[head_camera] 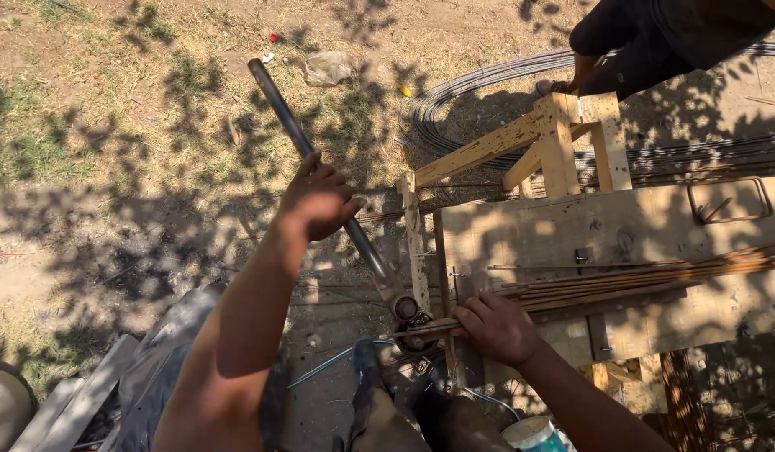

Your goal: The person uses a manual bending tool to bend multiple metal rods into curved shapes. They repeatedly insert the rods into the tool, rotate the handle to bend them, and then remove the finished pieces, stacking them on a wooden workbench.

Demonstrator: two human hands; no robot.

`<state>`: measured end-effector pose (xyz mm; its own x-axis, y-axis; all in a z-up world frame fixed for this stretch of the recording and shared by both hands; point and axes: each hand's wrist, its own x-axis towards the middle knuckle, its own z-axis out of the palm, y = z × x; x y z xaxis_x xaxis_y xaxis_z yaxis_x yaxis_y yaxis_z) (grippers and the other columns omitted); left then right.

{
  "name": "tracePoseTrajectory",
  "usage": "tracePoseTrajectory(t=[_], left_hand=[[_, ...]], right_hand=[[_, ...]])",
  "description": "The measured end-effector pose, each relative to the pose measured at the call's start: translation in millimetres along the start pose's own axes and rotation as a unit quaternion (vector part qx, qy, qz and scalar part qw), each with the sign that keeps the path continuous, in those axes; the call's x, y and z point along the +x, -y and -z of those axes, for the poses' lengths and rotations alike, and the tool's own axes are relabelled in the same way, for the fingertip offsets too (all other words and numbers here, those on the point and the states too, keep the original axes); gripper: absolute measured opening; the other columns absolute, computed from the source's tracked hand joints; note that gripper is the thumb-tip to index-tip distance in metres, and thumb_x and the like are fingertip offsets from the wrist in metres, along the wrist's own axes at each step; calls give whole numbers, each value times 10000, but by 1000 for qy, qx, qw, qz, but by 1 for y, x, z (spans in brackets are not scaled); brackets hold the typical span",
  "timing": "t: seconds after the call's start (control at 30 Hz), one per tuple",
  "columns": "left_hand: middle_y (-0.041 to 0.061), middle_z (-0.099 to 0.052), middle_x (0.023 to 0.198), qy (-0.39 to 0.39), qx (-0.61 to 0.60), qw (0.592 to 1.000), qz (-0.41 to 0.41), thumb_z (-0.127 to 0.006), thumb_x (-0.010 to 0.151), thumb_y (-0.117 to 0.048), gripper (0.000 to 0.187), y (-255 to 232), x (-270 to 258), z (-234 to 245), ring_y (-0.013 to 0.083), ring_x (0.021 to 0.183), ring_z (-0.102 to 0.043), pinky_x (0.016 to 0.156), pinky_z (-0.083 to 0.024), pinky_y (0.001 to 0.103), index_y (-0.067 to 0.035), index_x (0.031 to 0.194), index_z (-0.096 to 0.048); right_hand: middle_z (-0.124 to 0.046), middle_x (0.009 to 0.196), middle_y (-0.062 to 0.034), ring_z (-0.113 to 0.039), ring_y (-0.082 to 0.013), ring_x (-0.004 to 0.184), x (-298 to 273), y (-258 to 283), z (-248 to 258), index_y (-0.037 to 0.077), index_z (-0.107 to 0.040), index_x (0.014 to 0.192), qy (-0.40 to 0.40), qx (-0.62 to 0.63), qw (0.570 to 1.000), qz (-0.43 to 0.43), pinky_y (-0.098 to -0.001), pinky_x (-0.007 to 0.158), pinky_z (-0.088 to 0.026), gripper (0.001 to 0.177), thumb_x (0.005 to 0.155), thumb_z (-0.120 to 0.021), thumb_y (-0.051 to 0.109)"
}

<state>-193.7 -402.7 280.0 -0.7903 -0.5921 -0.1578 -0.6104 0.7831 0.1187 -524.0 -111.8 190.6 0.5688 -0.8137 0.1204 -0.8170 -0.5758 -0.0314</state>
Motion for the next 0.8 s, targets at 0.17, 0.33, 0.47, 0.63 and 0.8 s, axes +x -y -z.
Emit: tracePoseTrajectory(t=[0.17, 0.33, 0.47, 0.63, 0.8], left_hand=[[122, -729, 887, -108, -2, 943, 315, -512, 1122, -501, 553, 130, -147, -50, 318, 967, -638, 1067, -318, 411, -103, 818, -748], [22, -764, 1039, 57, 103, 908, 403, -265, 1097, -482, 633, 136, -210, -79, 227, 1154, -668, 1129, -340, 346, -191, 974, -814], [20, -809, 1125, 171, 76, 832, 522, -320, 1046, -348, 555, 93, -234, -75, 206, 1211, -658, 1057, -396, 319, -175, 986, -844], [-23, -813, 1139, 141, 68, 760, 631, -259, 1081, -410, 616, -5, -360, -156, 203, 1212, -687, 1090, -341, 362, -244, 1073, -852], [-58, -754, 1036, 102, 118, 827, 540, -460, 854, -468, 639, -208, -501, -269, 399, 922, -755, 759, -500, 576, -376, 1487, -443]], right_hand=[[-685, 946, -39, -598, -257, 800, 2, 3, 4, 122, -704, 1107, -29, -15, 999, -2, -399, 469, -489, 238, 960, -688, 307], [-650, 908, -57, -562, -263, 731, 6, 1, -1, 105, -699, 1094, -41, 2, 999, 7, -413, 458, -471, 197, 931, -724, 213], [-602, 862, -31, -551, -249, 700, 3, 11, 7, 136, -676, 1044, -55, 3, 999, -3, -421, 362, -438, 189, 946, -720, 291], [-652, 901, -66, -599, -281, 749, 10, -3, -1, 112, -692, 1083, -73, 10, 997, 23, -443, 450, -491, 200, 965, -684, 273], [-681, 977, -99, -638, -344, 787, 12, -8, -12, 109, -684, 1148, -72, 20, 997, 30, -517, 426, -500, 318, 970, -704, 372]])
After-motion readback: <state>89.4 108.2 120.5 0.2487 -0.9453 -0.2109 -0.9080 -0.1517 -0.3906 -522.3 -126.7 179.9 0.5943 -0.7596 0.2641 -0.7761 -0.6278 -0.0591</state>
